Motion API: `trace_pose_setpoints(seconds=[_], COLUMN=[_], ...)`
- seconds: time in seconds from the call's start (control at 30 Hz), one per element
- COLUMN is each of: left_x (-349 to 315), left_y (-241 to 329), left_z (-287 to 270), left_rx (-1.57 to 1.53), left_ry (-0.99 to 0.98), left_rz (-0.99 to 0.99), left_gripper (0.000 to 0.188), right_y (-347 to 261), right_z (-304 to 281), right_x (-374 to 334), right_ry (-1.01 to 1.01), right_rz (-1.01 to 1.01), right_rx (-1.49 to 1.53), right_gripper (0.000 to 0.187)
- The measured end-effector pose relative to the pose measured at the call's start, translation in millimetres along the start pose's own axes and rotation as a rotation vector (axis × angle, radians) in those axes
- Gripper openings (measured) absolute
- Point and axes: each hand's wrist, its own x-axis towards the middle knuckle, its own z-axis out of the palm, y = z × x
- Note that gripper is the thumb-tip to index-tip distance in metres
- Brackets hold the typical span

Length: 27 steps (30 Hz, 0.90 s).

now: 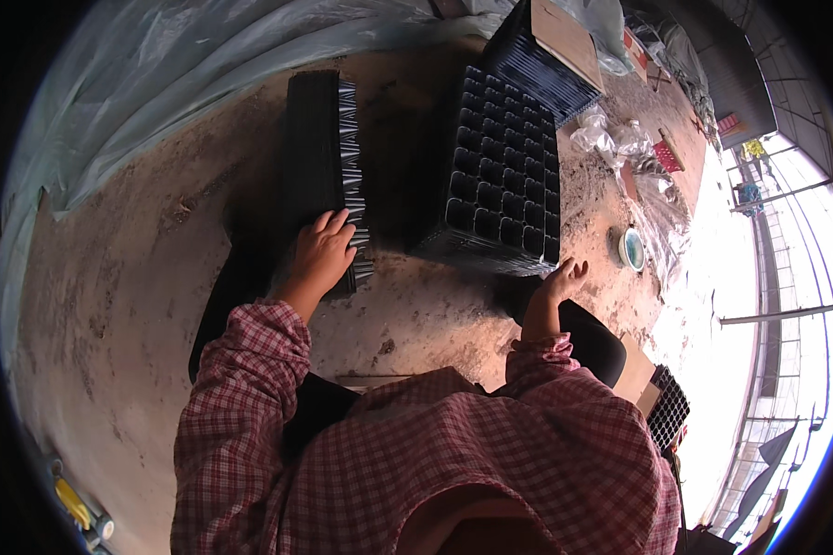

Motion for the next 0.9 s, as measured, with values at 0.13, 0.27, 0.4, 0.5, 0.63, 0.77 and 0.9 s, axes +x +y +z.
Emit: trace_pose_setpoints(seconds=[0.13,0.27,0.4,0.5,0.63,0.77,0.9], left_x=[2,1,2,1,0,2,0], left_y=[2,1,1,1,-2,1,0], left_z=[6,6,6,5,5,7,7], left_rx=[0.018,0.032,0.020,0.029,0.020,0.022,0.027], left_ry=[0.006,0.005,0.019,0.011,0.021,0.050,0.065], left_rz=[0.008,-0.009,0.004,-0.013,-0.020,-0.010,-0.022], left_gripper=[0.037,0.038,0.043,0.045,0.046,0.047,0.046], right_y=[-62,-75,-63,-43,-36,-26,-41], right_z=[32,72,93,95,89,89,88], right_x=[-65,-185,-242,-255,-256,-253,-254], right_ry=[-0.620,-1.425,-1.602,-1.704,-1.683,-1.572,-1.512], right_rz=[0.036,0.352,0.444,0.489,0.519,0.581,0.560], right_rx=[0.008,-0.042,-0.261,-0.305,-0.167,-0.164,-0.252], right_gripper=[0.019,0.034,0.043,0.046,0.040,0.042,0.037])
